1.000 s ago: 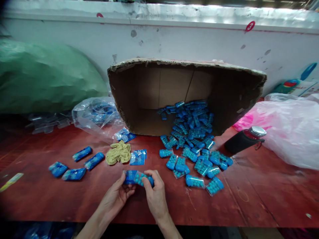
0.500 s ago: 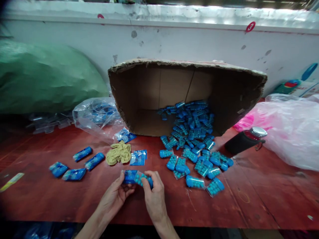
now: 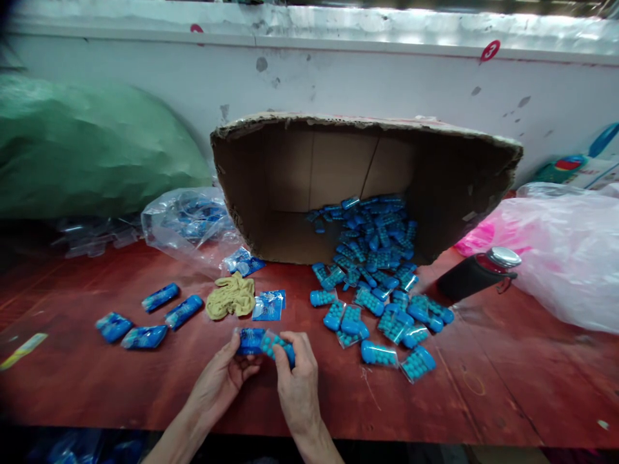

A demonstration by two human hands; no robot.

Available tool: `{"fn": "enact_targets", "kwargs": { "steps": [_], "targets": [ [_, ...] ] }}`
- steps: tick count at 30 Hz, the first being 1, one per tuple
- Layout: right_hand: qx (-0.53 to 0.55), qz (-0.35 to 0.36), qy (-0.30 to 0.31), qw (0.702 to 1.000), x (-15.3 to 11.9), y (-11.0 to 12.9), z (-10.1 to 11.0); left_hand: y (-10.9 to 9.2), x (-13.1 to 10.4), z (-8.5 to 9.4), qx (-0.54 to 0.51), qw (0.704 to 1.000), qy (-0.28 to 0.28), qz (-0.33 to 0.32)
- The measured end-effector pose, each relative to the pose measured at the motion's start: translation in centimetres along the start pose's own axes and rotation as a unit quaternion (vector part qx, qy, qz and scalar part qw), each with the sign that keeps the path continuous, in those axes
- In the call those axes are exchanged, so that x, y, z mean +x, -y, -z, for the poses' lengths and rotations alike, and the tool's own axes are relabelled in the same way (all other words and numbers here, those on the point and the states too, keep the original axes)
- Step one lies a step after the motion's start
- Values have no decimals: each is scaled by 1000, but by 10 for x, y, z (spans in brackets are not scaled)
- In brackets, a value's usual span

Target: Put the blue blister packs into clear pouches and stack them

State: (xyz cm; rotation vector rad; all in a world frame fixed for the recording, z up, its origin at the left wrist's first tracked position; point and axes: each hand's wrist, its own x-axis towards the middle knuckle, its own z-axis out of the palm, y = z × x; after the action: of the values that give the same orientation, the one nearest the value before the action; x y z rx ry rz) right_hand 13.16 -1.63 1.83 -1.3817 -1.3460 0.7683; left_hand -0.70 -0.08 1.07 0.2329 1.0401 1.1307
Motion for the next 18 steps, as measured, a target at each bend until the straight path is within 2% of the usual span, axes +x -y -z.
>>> {"fn": "enact_targets", "kwargs": {
  "steps": [6, 14, 18],
  "targets": [
    [-17, -13, 4, 1000, -3, 0, -3, 2, 1, 3, -7, 1000, 11, -14],
    [-17, 37, 29, 999, -5, 2, 0, -1, 0, 2, -2, 999, 9, -39],
    [27, -30, 51, 998, -2, 2, 2, -2, 0, 4, 0, 999, 26, -43]
  ]
}}
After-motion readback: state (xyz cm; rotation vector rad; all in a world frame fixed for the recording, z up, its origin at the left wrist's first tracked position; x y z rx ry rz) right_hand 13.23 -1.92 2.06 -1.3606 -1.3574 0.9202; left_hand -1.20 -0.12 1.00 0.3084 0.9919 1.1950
